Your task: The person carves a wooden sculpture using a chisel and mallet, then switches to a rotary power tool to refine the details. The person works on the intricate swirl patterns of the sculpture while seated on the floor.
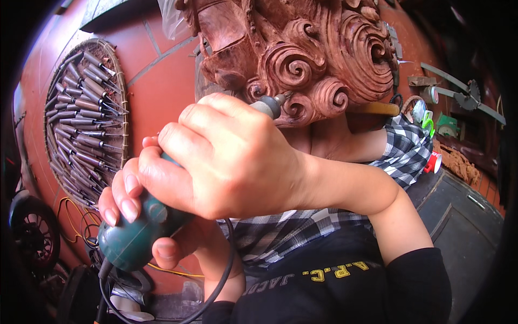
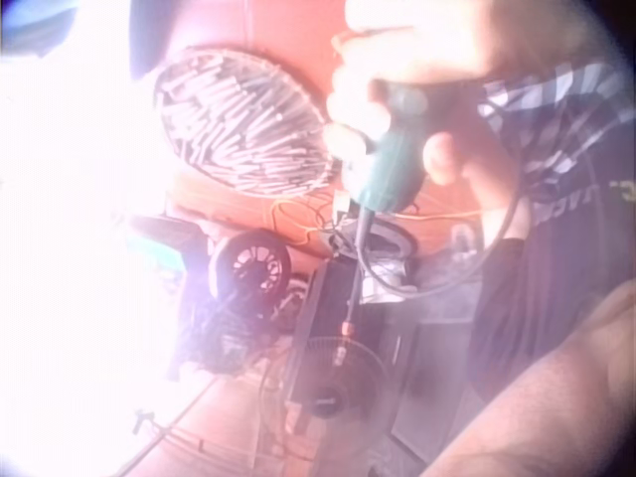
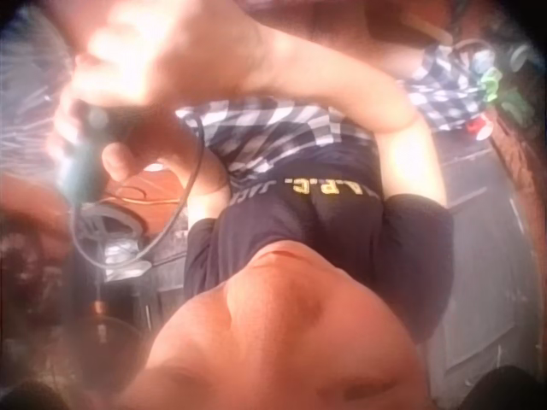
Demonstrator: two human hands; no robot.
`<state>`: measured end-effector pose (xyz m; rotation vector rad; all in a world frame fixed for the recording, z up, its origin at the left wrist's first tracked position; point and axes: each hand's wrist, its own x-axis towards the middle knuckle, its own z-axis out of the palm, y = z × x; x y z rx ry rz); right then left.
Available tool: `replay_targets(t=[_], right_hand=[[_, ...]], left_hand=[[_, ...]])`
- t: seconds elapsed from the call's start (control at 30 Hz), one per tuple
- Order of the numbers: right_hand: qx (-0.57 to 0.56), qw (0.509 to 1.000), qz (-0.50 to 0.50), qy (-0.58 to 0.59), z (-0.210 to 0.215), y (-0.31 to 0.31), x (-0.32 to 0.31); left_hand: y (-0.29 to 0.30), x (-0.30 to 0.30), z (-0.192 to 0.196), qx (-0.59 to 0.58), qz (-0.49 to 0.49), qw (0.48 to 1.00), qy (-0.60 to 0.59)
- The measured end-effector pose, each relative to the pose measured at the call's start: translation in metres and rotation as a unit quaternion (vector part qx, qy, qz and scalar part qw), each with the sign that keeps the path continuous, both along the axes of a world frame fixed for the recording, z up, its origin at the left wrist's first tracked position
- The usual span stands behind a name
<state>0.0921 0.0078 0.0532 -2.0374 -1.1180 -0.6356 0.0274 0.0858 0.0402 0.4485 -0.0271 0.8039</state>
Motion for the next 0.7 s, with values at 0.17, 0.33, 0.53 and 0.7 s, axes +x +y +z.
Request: replay_targets(t=[0.17, 0.33, 0.53, 0.7], right_hand=[[-0.004, 1.000, 0.010, 0.004, -0.004, -0.003, 0.003], [-0.023, 0.999, 0.023, 0.016, -0.002, 0.000, 0.001], [-0.034, 0.999, 0.035, 0.014, -0.006, 0.001, -0.001], [-0.034, 0.999, 0.040, 0.013, -0.006, 0.002, -0.005]], left_hand=[[0.004, -0.008, -0.010, -0.008, 0.004, 0.999, 0.031], [0.003, -0.006, -0.007, -0.006, 0.014, 1.000, 0.015], [0.006, -0.012, -0.011, 0.005, 0.009, 1.000, 0.020], [0.010, -0.017, -0.018, 0.003, 0.007, 1.000, 0.008]])
